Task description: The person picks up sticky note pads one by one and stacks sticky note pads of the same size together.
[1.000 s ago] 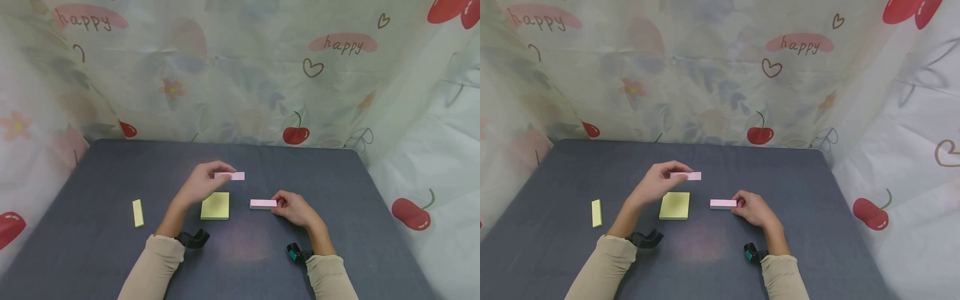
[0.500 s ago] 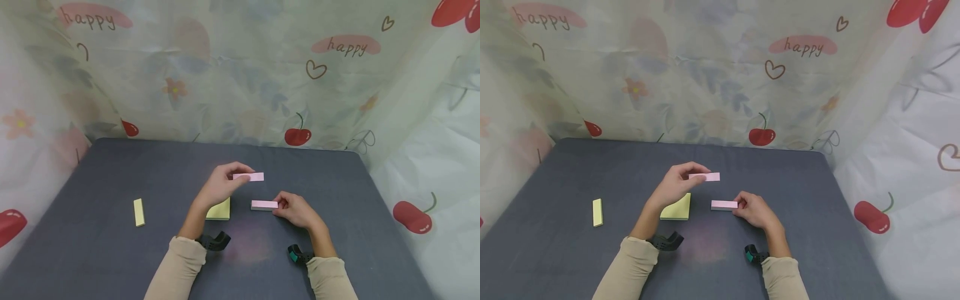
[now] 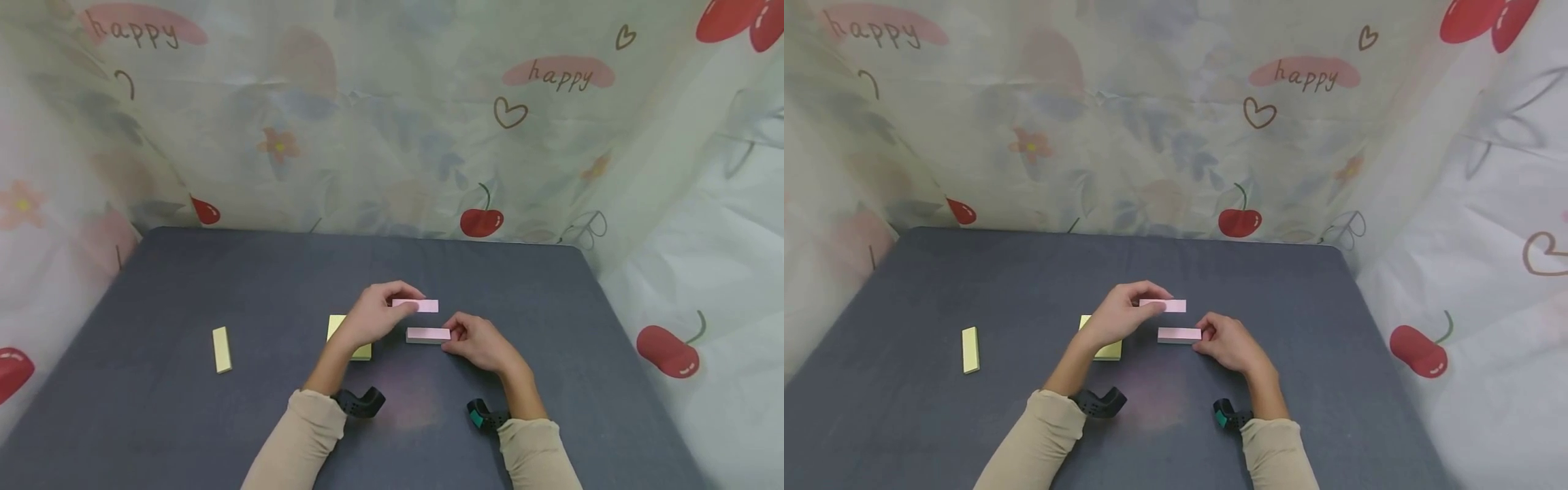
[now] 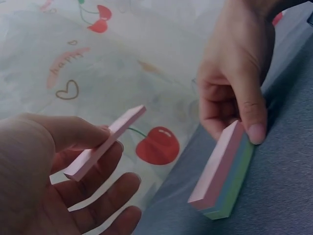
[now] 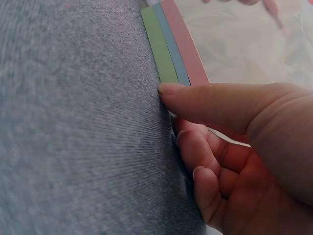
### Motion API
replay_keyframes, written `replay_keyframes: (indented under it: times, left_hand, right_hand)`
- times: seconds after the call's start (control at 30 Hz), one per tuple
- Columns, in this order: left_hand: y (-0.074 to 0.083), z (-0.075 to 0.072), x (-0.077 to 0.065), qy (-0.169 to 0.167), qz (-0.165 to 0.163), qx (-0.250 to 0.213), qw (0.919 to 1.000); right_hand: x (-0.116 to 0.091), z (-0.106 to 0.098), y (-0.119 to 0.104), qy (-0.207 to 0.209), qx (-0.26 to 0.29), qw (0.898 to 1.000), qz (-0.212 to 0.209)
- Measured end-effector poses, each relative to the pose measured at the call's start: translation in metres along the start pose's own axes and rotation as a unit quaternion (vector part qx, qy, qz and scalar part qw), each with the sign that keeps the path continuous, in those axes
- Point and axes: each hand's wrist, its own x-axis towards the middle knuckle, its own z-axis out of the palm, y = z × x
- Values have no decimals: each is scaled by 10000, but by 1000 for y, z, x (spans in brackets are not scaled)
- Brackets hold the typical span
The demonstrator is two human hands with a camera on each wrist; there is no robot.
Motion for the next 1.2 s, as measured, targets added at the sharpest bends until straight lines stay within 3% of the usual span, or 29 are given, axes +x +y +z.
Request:
replay_keyframes:
  times: [0.27, 0.63, 0.97, 1.2]
  left_hand:
    - [-4, 8, 0, -119, -210, 278, 9993]
    - [-4, 13, -1, -261, -254, 159, 9992]
    - [-2, 14, -1, -340, -227, 81, 9991]
    - [-7, 2, -1, -917, -18, -87, 9957]
  right_hand:
    - [-3, -10, 0, -201, 210, 9995, 130]
    - [-10, -16, -10, 536, 416, 9973, -294]
    - [-10, -14, -17, 767, 632, 9918, -801]
    - [-10, -15, -20, 950, 448, 9911, -821]
